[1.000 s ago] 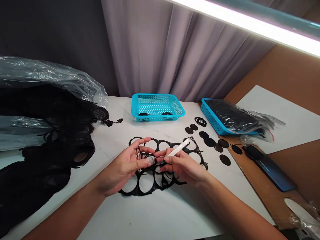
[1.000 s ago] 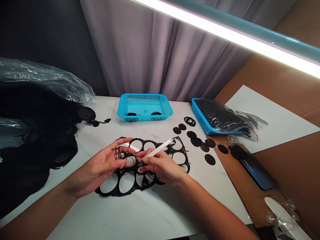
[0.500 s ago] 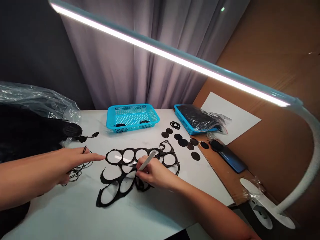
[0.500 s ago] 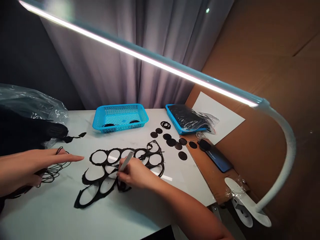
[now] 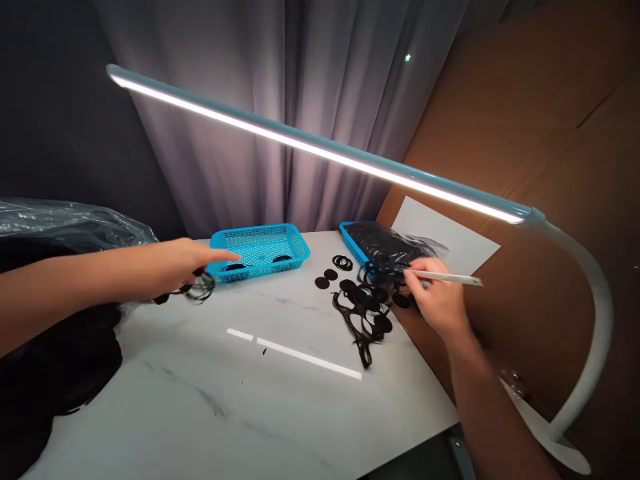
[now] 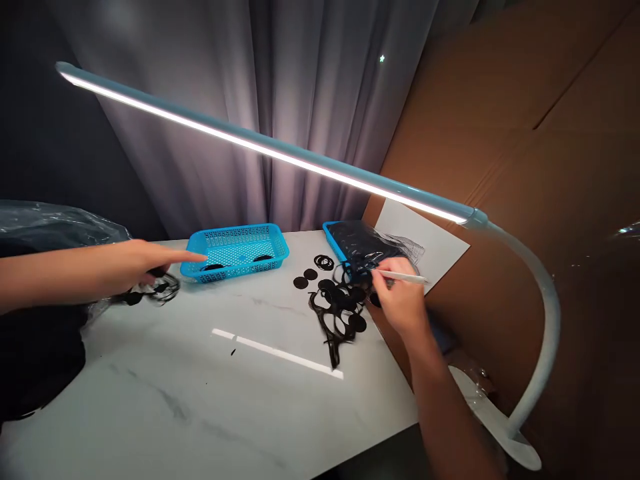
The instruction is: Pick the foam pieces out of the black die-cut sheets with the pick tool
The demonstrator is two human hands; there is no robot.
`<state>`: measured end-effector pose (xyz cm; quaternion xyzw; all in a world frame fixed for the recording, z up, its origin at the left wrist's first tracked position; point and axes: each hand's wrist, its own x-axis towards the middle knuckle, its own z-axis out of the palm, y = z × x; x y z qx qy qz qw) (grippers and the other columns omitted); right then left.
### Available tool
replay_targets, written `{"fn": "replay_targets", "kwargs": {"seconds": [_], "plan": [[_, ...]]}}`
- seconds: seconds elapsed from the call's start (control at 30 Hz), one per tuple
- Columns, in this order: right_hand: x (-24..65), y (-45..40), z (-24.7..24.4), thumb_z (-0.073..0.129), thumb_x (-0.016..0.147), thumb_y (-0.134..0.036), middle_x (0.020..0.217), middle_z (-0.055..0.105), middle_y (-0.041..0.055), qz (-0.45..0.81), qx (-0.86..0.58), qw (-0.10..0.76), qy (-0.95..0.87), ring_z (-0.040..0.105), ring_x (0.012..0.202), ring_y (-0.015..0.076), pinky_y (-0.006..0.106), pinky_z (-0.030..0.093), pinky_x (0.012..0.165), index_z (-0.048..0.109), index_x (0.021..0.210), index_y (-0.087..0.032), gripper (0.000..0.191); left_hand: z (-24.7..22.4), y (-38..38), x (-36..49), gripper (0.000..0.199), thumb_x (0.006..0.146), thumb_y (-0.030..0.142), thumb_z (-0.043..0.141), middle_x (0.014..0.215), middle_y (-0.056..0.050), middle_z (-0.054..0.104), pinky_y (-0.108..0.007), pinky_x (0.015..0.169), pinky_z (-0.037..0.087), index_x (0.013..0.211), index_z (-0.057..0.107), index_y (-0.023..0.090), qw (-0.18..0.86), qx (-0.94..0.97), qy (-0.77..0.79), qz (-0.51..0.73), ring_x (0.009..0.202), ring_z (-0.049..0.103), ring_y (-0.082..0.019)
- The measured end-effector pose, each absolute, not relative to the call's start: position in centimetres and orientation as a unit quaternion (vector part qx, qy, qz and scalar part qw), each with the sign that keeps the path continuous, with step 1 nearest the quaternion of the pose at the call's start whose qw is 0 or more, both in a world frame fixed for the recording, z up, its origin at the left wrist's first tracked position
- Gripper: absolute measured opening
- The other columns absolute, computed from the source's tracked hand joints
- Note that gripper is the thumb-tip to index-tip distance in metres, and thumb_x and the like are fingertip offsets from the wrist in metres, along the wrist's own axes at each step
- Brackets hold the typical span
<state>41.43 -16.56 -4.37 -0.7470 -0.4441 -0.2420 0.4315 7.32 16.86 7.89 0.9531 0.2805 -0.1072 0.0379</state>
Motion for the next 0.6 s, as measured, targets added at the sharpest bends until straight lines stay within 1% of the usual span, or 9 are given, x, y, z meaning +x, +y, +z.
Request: {"fn": "replay_targets", "kwargs": {"seconds": [0.07,0.1,0.23,0.27,0.33,0.4,0.43,0.5,0.6], "plan": [[43.0,-18.6,-5.7,0.052,0.089,-0.033,0.085,0.063,0.0077,-0.290,-0.767,0.397,-0.412,0.060,0.083,0.0230,0.035,0.047,0.075,0.058,0.075,-0.020,0.020,8.9,17.2,9.6,0.073,0.081,0.009,0.053,0.109,-0.001,0.065,-0.022,0.071,0.041,0.147,0.045,0.039,0.087,0.957,0.257,-0.103,0.082,0.059,-0.015],[43.6,-19.4,-6.1,0.052,0.089,-0.033,0.086,0.063,0.0086,-0.314,-0.773,0.384,-0.395,0.061,0.085,0.0239,0.035,0.048,0.076,0.058,0.076,-0.020,0.020,9.4,17.3,10.8,0.070,0.082,0.009,0.054,0.106,-0.001,0.065,-0.022,0.072,0.041,0.146,0.047,0.036,0.118,0.955,0.256,-0.090,0.083,0.059,-0.015],[44.3,-20.5,-6.6,0.051,0.091,-0.035,0.100,0.065,0.0138,-0.387,-0.767,0.364,-0.358,0.063,0.093,0.0269,0.037,0.050,0.079,0.057,0.078,-0.018,0.022,9.6,17.5,15.6,0.063,0.082,0.010,0.056,0.103,-0.002,0.061,-0.024,0.078,0.043,0.142,0.052,0.028,0.155,0.951,0.267,-0.026,0.090,0.059,-0.016],[44.1,-20.4,-6.4,0.051,0.092,-0.036,0.100,0.066,0.0133,-0.383,-0.765,0.367,-0.365,0.064,0.091,0.0260,0.035,0.050,0.078,0.058,0.079,-0.018,0.023,9.1,17.7,16.7,0.062,0.082,0.010,0.056,0.104,-0.003,0.059,-0.024,0.079,0.043,0.141,0.052,0.027,0.167,0.948,0.269,-0.011,0.092,0.060,-0.017],[43.3,-19.9,-6.2,0.051,0.093,-0.038,0.085,0.067,0.0074,-0.325,-0.775,0.367,-0.399,0.065,0.074,0.0205,0.029,0.049,0.065,0.060,0.081,-0.019,0.024,7.6,18.1,18.9,0.060,0.083,0.011,0.056,0.105,-0.003,0.058,-0.025,0.080,0.046,0.141,0.051,0.025,0.208,0.941,0.266,0.005,0.089,0.062,-0.015],[42.3,-19.2,-6.3,0.052,0.095,-0.042,0.061,0.059,-0.0007,-0.248,-0.789,0.356,-0.435,0.055,0.051,0.0145,0.025,0.041,0.050,0.062,0.080,-0.021,0.027,5.6,18.6,20.7,0.057,0.087,0.013,0.054,0.111,-0.004,0.057,-0.026,0.077,0.050,0.143,0.047,0.024,0.261,0.931,0.255,0.001,0.084,0.065,-0.014],[41.7,-18.8,-6.6,0.052,0.095,-0.043,0.054,0.053,-0.0030,-0.224,-0.789,0.359,-0.445,0.049,0.044,0.0129,0.024,0.038,0.046,0.062,0.079,-0.021,0.029,4.5,18.9,21.5,0.055,0.090,0.015,0.054,0.115,-0.006,0.056,-0.026,0.075,0.052,0.143,0.046,0.024,0.285,0.926,0.250,-0.001,0.084,0.065,-0.014],[40.6,-18.1,-7.7,0.053,0.095,-0.045,0.052,0.050,-0.0041,-0.197,-0.774,0.390,-0.458,0.045,0.042,0.0111,0.022,0.038,0.045,0.063,0.080,-0.020,0.030,2.2,19.6,22.9,0.051,0.093,0.018,0.056,0.117,-0.008,0.057,-0.028,0.072,0.054,0.142,0.044,0.021,0.319,0.916,0.244,-0.010,0.084,0.066,-0.015],[39.3,-17.4,-9.4,0.056,0.095,-0.043,0.057,0.055,-0.0032,-0.160,-0.744,0.450,-0.468,0.047,0.043,0.0099,0.020,0.039,0.044,0.064,0.083,-0.019,0.027,-1.2,21.1,24.4,0.042,0.096,0.024,0.059,0.111,-0.009,0.061,-0.030,0.070,0.056,0.136,0.049,0.015,0.333,0.907,0.255,-0.031,0.083,0.065,-0.016]]}}
